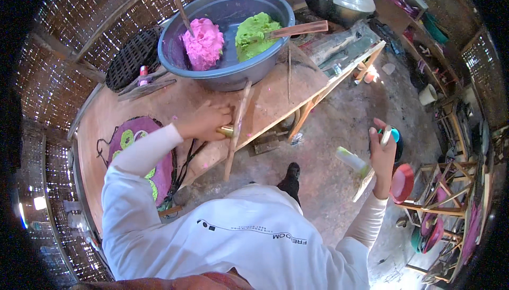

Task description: The person uses a wooden mold and a cylindrical tool to pipe green and pink dough into circular patterns on a purple tray. They repeatedly fill the mold with dough from a large bowl, press it into the mold, and release the formed shapes onto the tray. The person handles the dough and tools with both hands, occasionally adjusting the tray or refilling the mold.

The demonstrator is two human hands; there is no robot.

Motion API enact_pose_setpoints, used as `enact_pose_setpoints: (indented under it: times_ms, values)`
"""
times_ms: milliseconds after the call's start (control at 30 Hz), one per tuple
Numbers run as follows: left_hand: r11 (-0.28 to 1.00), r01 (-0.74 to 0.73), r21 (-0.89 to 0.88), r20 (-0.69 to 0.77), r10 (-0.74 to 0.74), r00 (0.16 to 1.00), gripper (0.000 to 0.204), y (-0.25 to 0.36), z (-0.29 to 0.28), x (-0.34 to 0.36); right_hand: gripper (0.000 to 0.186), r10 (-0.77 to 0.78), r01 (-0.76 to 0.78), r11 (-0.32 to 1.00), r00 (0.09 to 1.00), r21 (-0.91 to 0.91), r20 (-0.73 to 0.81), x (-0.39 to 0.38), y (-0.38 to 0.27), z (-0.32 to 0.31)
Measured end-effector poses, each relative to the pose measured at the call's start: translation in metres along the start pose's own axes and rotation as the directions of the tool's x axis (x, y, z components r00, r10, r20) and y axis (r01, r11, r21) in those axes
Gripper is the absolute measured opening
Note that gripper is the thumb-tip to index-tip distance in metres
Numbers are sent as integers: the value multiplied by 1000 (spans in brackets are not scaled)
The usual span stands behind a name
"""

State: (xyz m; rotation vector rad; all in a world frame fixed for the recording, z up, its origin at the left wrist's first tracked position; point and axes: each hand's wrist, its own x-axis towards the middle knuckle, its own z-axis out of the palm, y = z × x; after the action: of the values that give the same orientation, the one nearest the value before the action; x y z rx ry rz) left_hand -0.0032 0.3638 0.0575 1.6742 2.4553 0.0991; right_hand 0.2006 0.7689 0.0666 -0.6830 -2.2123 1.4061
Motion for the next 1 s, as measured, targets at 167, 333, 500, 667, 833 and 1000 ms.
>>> enact_pose_setpoints:
  times_ms: [167,333,500,667,833,1000]
  values:
    - [978,208,34,-266,-191,945,32,45,-42,-81,28,-160,155,987,980,48,115,-15,-81,20]
    - [576,61,-815,-361,-588,724,37,57,-41,-143,28,-334,324,943,917,79,221,-15,-121,51]
    - [567,113,-816,-471,-764,441,27,75,5,-144,37,-528,436,820,827,371,194,-28,-192,83]
    - [823,546,-153,-742,-461,487,30,74,19,-150,42,-668,528,469,736,708,-107,-35,-248,102]
    - [485,-173,-857,-514,-786,343,56,95,-10,-134,34,-114,400,253,916,881,-384,-11,-288,145]
    - [497,-444,-746,-623,-757,199,75,81,-17,-112,29,-153,-87,35,984,996,91,3,-256,248]
